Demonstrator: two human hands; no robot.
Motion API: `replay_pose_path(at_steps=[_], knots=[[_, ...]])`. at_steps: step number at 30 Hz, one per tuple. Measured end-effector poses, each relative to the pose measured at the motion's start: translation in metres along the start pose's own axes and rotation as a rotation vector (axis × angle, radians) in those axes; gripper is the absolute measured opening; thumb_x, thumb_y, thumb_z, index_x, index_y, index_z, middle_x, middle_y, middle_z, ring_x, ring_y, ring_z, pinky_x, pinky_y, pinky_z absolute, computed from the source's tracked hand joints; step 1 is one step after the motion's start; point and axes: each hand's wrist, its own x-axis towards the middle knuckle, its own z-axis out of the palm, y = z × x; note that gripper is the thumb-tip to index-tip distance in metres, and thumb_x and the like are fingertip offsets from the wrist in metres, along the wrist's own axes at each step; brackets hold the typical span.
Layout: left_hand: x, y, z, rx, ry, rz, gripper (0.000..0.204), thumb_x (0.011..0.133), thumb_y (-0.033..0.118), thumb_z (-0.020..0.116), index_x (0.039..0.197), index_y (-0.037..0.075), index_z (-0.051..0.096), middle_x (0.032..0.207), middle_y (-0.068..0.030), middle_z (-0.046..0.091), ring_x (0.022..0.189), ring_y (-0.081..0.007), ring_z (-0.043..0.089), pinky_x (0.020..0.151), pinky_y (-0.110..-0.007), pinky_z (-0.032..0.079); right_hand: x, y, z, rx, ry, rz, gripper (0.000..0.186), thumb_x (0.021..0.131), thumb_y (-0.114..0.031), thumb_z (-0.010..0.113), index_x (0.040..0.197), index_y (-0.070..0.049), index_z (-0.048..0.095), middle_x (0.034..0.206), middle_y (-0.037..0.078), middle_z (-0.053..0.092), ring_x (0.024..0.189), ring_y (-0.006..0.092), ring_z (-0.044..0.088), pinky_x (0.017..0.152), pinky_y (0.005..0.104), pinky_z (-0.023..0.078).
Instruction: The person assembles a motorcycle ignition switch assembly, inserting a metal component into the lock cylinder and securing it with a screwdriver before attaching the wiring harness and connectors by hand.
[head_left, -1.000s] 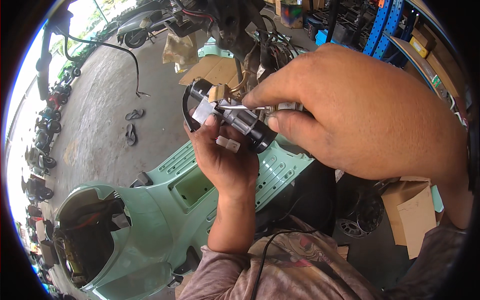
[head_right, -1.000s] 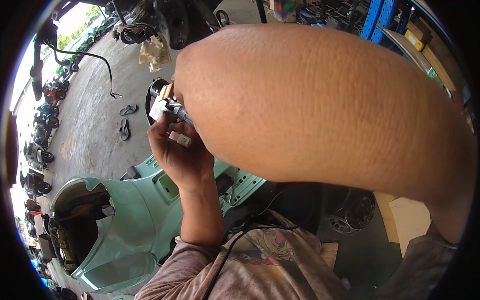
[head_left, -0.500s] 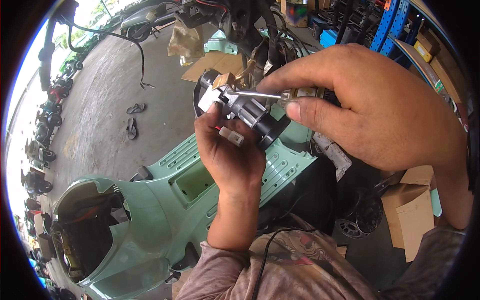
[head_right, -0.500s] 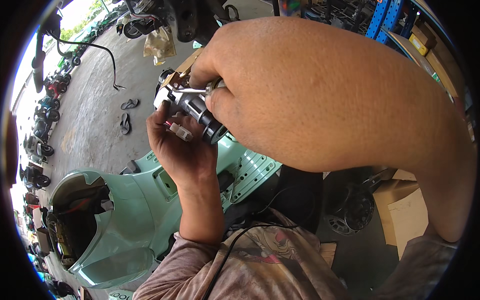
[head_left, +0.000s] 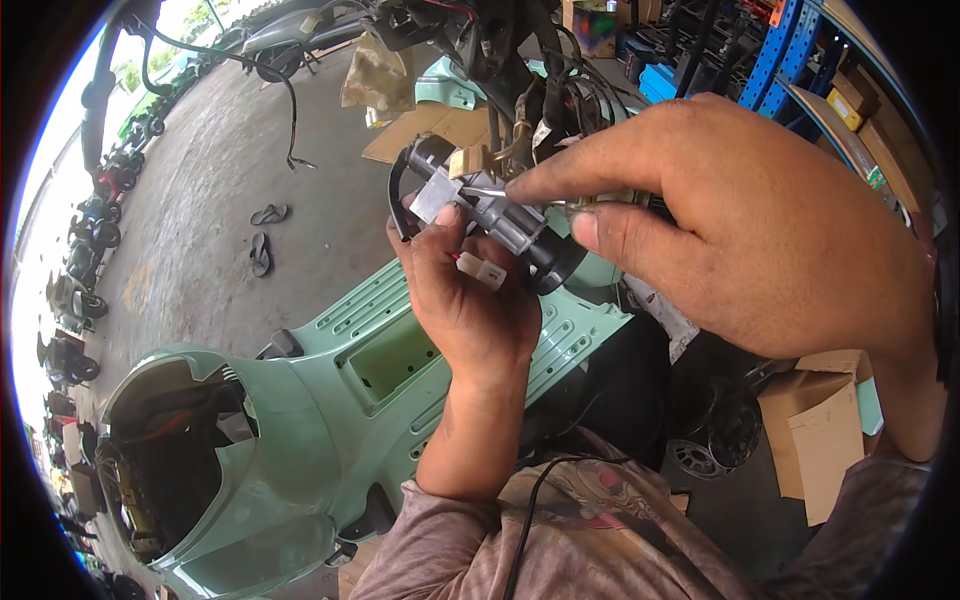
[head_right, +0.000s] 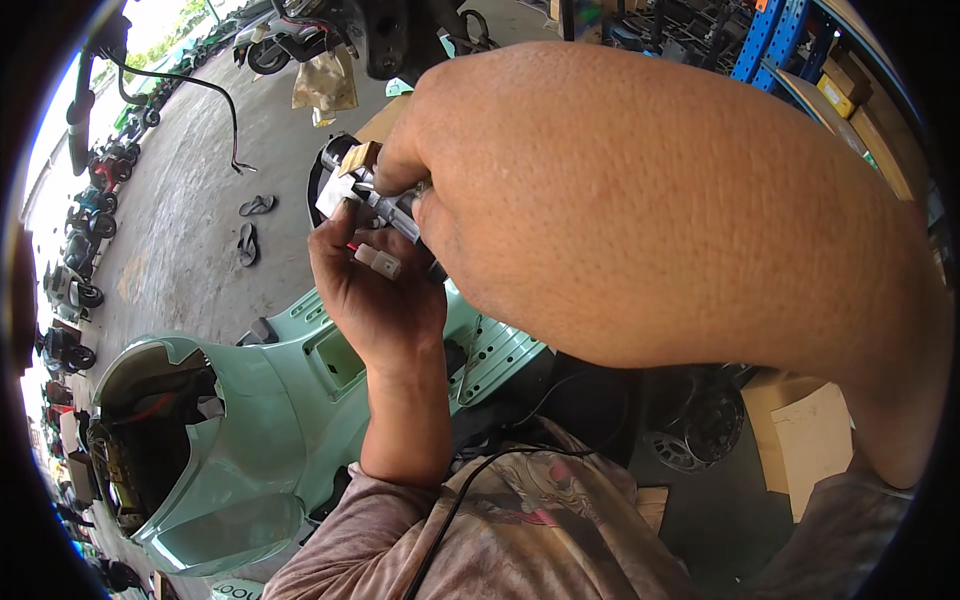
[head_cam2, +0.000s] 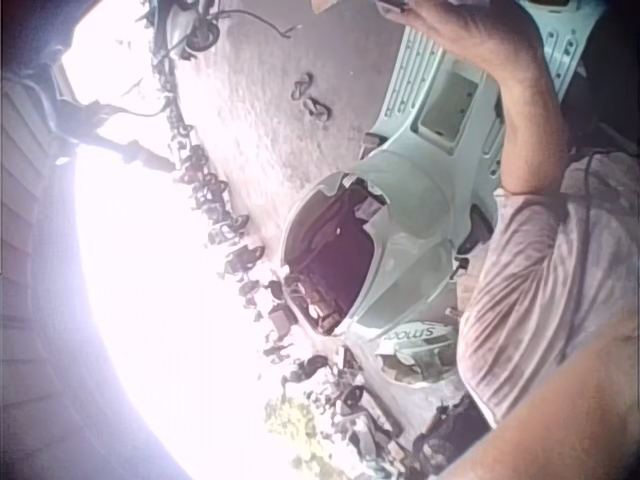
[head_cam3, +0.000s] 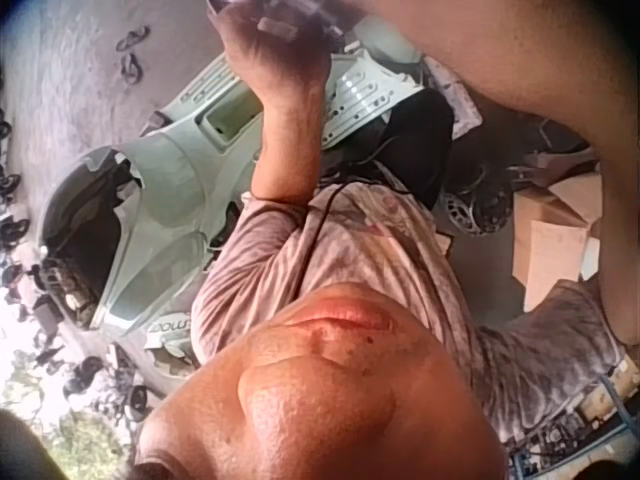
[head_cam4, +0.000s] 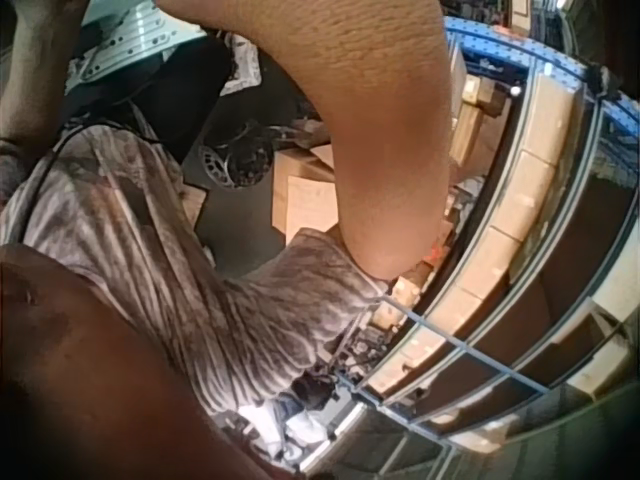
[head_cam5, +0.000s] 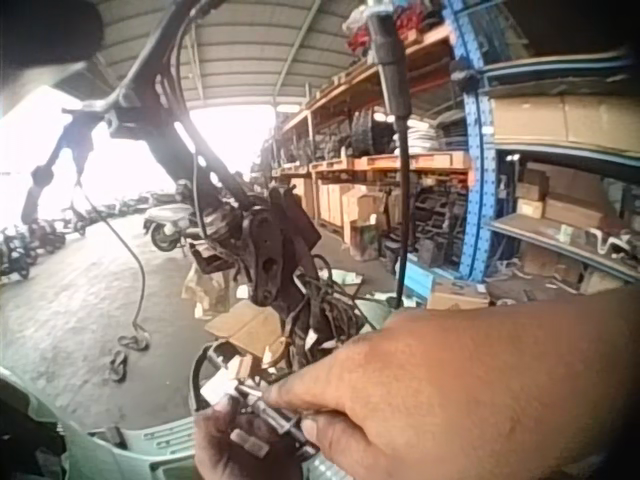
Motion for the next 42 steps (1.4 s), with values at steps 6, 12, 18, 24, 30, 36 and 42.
replay_pose_path(at_steps=[6,12,18,24,30,36,42], knots=[[0.003,-0.004,-0.018,0.030,-0.049,0.061,0.033,0.084,0.005,0.057,0.116,0.009,0.050,0.091,-0.0013,0.056,0.078,-0.0132,0.055,0.070,-0.025,0.046,-0.007,-0.027,-0.011,-0.004,-0.004,0.017,0.029,0.090,-0.012,0.056,0.115,-0.002,0.068,0.105,0.017,0.068,0.105,0.0321,0.062,0.090,0.0419,0.048],[0.007,-0.001,-0.020,-0.014,-0.059,0.059,0.023,0.085,0.006,0.059,0.107,0.007,0.052,0.089,-0.0029,0.060,0.079,-0.0155,0.058,0.072,-0.029,0.049,-0.010,-0.034,-0.004,-0.025,0.042,0.067,0.030,0.092,-0.014,0.054,0.117,-0.005,0.067,0.108,0.016,0.068,0.104,0.0331,0.062,0.091,0.0421,0.048],[0.011,0.007,-0.016,-0.101,-0.066,-0.034,0.014,0.093,0.019,0.055,0.097,0.006,0.058,0.089,-0.0054,0.066,0.073,-0.0139,0.062,0.064,-0.029,0.051,-0.009,0.013,0.019,-0.029,-0.052,-0.029,0.034,0.097,-0.017,0.051,0.126,-0.005,0.062,0.100,0.013,0.067,0.092,0.0292,0.065,0.086,0.0395,0.051],[0.006,0.008,-0.007,-0.138,-0.076,-0.132,0.026,0.093,0.020,0.053,0.108,0.000,0.058,0.102,-0.0133,0.067,0.093,-0.0259,0.067,0.082,-0.038,0.055,-0.021,0.010,0.021,0.424,-0.046,0.309,0.038,0.099,-0.023,0.053,0.131,-0.004,0.051,0.086,0.005,0.057,0.085,0.0168,0.061,0.081,0.0330,0.050],[0.003,0.004,-0.004,-0.150,-0.063,-0.135,0.038,0.093,0.023,0.052,0.121,-0.003,0.054,0.112,-0.0179,0.065,0.104,-0.0335,0.064,0.095,-0.046,0.050,-0.024,0.044,0.063,0.452,0.241,0.135,0.057,0.082,-0.038,0.078,0.115,0.000,0.051,0.097,0.003,0.054,0.090,0.0092,0.051,0.080,0.0275,0.045],[-0.007,-0.004,-0.002,-0.097,-0.147,-0.097,0.037,0.094,0.021,0.049,0.127,0.004,0.049,0.109,-0.0120,0.065,0.093,-0.0230,0.065,0.075,-0.033,0.053,-0.009,0.052,0.097,0.708,0.363,0.142,0.062,0.074,-0.040,0.084,0.110,0.002,0.055,0.099,0.012,0.065,0.094,0.0189,0.062,0.084,0.0337,0.049],[-0.014,-0.010,-0.018,-0.026,-0.163,-0.108,0.042,0.091,0.017,0.054,0.130,0.006,0.045,0.116,-0.0104,0.060,0.103,-0.0213,0.061,0.090,-0.037,0.050,-0.014,0.047,0.108,0.689,0.492,0.081,0.050,0.075,-0.022,0.080,0.116,0.000,0.059,0.102,0.013,0.068,0.096,0.0211,0.064,0.088,0.0334,0.049]])
